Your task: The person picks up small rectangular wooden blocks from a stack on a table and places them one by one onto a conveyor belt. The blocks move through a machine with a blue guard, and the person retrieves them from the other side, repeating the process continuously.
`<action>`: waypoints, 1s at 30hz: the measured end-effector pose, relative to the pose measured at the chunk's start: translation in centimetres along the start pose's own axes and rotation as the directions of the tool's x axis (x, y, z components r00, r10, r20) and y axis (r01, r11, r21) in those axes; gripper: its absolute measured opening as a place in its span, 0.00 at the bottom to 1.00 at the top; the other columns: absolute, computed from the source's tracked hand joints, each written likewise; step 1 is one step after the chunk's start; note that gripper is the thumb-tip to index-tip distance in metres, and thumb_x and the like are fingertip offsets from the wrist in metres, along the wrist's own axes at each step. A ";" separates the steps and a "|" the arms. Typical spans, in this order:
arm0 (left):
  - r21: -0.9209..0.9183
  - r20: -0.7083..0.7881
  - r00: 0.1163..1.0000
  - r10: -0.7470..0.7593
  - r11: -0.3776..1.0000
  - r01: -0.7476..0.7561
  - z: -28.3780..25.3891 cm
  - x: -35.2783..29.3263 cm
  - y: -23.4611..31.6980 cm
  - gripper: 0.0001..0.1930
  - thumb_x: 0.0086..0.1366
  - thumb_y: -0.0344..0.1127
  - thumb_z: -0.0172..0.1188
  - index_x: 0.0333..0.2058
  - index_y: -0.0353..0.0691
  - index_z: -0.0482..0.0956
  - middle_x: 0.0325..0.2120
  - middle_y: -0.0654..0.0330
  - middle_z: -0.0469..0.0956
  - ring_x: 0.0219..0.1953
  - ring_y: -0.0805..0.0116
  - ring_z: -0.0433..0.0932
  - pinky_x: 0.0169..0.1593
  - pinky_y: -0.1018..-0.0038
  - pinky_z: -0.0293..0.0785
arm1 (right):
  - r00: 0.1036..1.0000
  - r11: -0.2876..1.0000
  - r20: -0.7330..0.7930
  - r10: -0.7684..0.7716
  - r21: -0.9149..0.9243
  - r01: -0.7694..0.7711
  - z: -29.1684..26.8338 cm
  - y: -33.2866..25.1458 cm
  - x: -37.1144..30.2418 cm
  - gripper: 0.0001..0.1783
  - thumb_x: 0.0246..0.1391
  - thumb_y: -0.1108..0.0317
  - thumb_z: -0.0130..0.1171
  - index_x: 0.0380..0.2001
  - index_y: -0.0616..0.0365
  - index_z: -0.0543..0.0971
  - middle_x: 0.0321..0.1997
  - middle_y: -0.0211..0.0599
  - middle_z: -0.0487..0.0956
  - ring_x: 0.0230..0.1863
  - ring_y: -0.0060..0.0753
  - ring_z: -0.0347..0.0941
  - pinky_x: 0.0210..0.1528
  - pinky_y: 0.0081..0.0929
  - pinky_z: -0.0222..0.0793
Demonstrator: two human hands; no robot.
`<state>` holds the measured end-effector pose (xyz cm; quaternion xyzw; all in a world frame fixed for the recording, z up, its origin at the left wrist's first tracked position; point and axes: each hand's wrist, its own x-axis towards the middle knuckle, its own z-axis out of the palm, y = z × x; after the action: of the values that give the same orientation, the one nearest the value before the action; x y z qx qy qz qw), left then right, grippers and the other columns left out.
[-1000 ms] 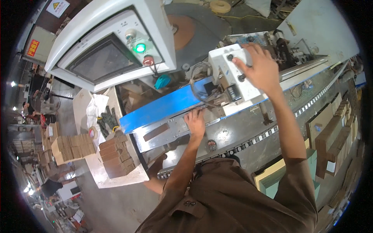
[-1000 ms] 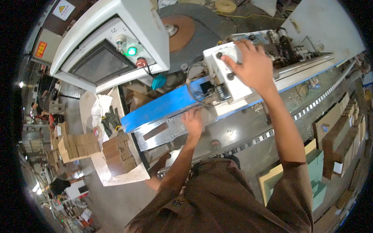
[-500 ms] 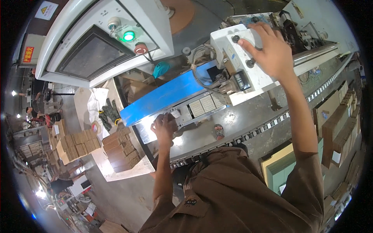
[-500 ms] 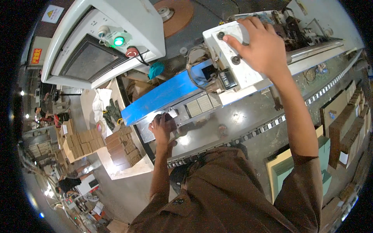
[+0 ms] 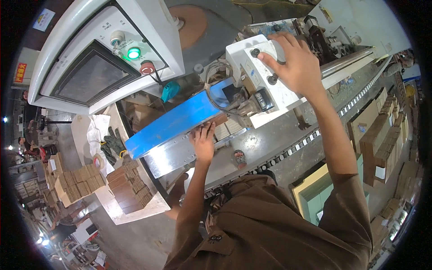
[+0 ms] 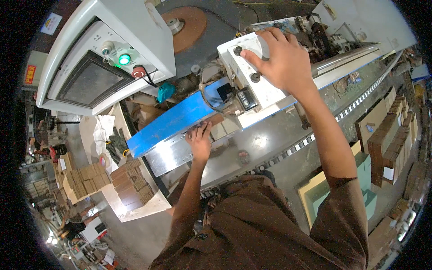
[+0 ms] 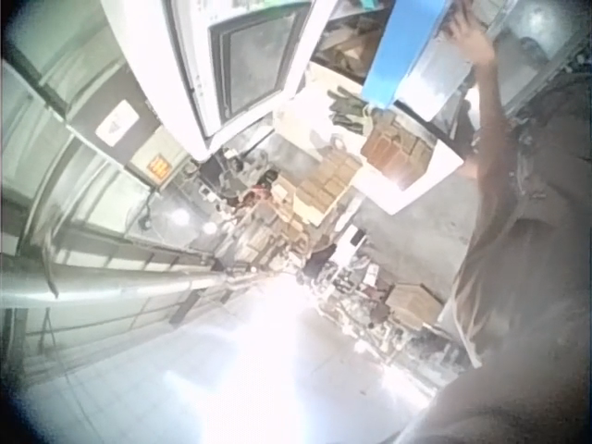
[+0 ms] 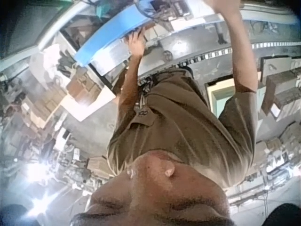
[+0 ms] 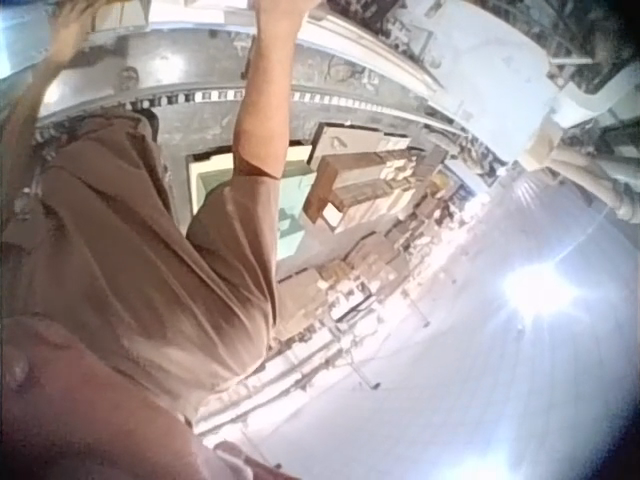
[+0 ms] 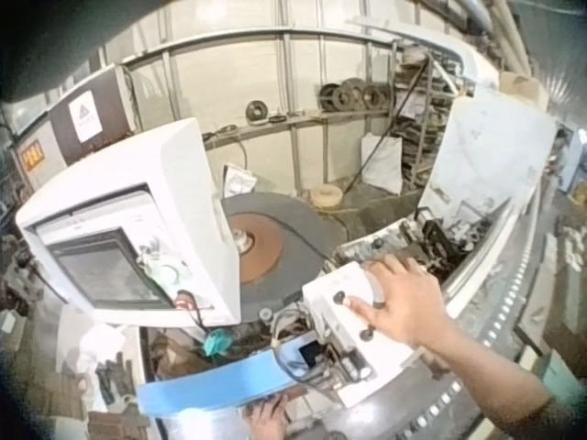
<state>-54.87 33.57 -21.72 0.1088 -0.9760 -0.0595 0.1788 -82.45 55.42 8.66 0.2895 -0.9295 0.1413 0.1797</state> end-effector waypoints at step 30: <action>-0.198 -0.286 0.893 -0.348 0.933 0.301 -0.4 0.5 3.1 0.10 0.65 0.35 0.65 0.45 0.49 0.85 0.37 0.63 0.78 0.45 0.62 0.76 0.58 0.55 0.64 | 0.984 0.996 0.177 -0.012 0.092 -0.005 0.0 1.8 0.2 0.39 0.70 0.35 0.58 0.70 0.51 0.76 0.76 0.48 0.72 0.74 0.54 0.69 0.73 0.42 0.65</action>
<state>-55.82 36.46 -20.71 0.2650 -0.8953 -0.1429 0.3282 -83.66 56.71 8.46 0.3104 -0.9338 0.1573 0.0828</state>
